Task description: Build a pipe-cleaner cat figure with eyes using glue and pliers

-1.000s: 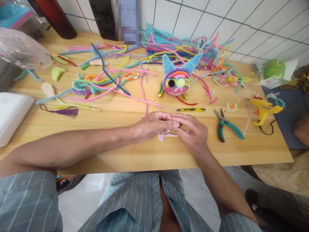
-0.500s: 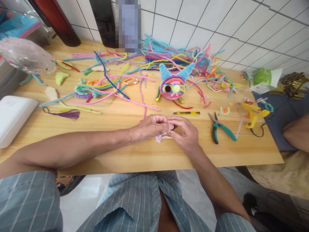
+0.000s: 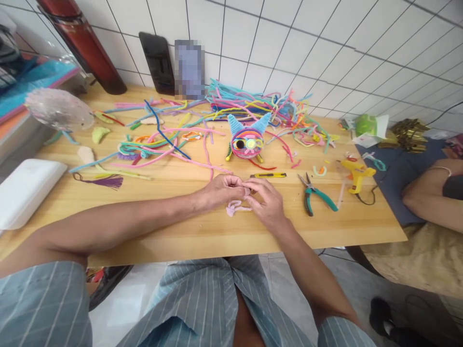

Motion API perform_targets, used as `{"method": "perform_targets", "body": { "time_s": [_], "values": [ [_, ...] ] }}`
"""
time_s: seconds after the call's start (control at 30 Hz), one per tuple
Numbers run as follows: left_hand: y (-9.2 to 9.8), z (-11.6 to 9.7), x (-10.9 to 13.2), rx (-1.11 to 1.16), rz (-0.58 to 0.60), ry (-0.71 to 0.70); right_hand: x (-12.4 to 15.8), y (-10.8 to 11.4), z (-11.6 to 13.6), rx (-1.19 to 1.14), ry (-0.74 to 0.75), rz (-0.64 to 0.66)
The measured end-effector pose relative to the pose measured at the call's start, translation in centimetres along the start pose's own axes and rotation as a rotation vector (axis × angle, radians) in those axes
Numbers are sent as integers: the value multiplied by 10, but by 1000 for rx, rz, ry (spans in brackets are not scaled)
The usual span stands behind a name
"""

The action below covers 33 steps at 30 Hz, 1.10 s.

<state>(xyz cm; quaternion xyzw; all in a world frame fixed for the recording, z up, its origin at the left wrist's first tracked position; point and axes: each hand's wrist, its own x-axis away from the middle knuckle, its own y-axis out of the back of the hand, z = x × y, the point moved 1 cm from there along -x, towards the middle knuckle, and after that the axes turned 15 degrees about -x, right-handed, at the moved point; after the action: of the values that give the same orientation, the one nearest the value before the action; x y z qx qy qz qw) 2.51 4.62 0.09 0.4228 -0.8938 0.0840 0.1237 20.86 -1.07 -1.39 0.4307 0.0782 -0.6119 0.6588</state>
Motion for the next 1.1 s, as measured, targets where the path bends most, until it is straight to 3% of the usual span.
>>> {"method": "perform_targets", "body": {
  "time_s": [0.13,0.3,0.43,0.53,0.67,0.73,0.8,0.93,1.1],
  "values": [
    [-6,-11,2,52,-23,0,-2,6,1,8,0,-71],
    [-12,-16,3,129,81,12,-7,8,2,7,3,-171],
    [-14,-14,-3,107,49,-21,-4,20,5,91,30,-97],
    [-9,-10,-11,2,-8,-22,14,58,-7,255,-88,-73],
    [-1,0,-20,-49,-21,-20,56,126,-34,502,-318,-233],
    [1,4,-23,-24,-9,-27,71,143,-39,518,-398,-286],
    [2,7,-25,0,13,-40,75,142,-34,474,-420,-267],
    [4,10,-27,-35,28,-71,51,105,-11,390,-331,-138],
    [17,4,-22,-524,-31,-135,23,67,-7,292,-271,71]
  ]
}}
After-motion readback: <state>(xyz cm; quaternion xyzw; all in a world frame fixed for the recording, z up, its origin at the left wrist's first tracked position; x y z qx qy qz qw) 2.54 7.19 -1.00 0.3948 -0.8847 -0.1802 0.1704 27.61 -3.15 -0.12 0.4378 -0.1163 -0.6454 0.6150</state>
